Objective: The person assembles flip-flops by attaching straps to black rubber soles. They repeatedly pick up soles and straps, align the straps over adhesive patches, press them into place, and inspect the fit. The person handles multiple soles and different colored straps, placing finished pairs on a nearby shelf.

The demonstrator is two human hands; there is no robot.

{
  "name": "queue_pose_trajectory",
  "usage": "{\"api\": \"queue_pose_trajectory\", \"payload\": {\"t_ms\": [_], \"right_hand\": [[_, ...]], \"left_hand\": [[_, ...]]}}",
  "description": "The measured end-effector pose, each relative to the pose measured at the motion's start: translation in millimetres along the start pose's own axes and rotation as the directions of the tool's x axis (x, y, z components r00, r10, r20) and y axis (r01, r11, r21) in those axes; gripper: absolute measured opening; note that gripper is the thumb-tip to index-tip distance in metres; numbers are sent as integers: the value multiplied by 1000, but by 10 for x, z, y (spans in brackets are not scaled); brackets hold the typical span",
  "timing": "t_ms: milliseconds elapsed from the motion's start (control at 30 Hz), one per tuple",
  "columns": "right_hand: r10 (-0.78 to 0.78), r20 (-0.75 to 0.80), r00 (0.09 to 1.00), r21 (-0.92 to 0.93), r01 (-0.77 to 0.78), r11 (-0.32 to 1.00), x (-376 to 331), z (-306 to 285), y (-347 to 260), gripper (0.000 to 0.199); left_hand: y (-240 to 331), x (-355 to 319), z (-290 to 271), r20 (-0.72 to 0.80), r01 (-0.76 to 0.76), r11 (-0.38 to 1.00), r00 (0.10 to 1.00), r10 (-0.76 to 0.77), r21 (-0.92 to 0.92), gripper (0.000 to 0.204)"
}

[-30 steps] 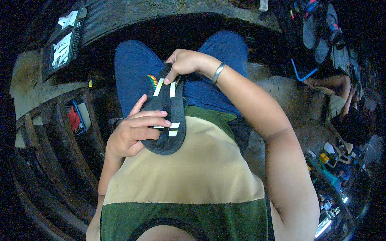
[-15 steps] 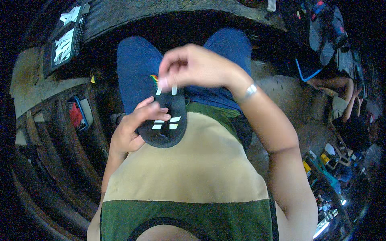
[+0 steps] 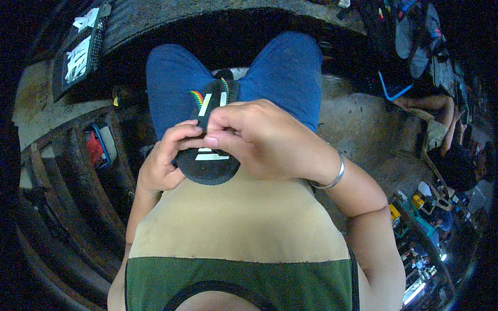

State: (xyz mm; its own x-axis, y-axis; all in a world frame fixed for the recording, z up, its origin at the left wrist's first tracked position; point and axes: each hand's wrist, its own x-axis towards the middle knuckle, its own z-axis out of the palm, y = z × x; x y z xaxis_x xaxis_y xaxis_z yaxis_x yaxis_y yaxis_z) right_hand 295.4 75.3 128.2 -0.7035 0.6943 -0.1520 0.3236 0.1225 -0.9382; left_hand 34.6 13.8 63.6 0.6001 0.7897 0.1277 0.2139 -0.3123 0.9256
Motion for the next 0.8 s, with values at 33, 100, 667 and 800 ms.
{"api": "queue_pose_trajectory", "payload": {"t_ms": [33, 100, 667, 800], "right_hand": [[16, 29, 999, 13, -17, 1000, 21, 24, 9, 12], [-75, 111, 991, 45, 71, 996, 40, 73, 4, 12], [100, 39, 994, 320, -107, 941, -303, -222, 196, 16], [100, -73, 992, 321, -72, 944, -345, -208, 277, 22]], "left_hand": [[6, 2, -2, 2, 25, 999, 1000, -25, -23, 59], [12, 0, -10, 26, 54, 998, 998, -53, -33, 55], [19, 2, -23, 120, -102, 994, 988, 96, 41, 53], [48, 146, -86, 74, -239, 968, 969, 234, 72, 46]]}}
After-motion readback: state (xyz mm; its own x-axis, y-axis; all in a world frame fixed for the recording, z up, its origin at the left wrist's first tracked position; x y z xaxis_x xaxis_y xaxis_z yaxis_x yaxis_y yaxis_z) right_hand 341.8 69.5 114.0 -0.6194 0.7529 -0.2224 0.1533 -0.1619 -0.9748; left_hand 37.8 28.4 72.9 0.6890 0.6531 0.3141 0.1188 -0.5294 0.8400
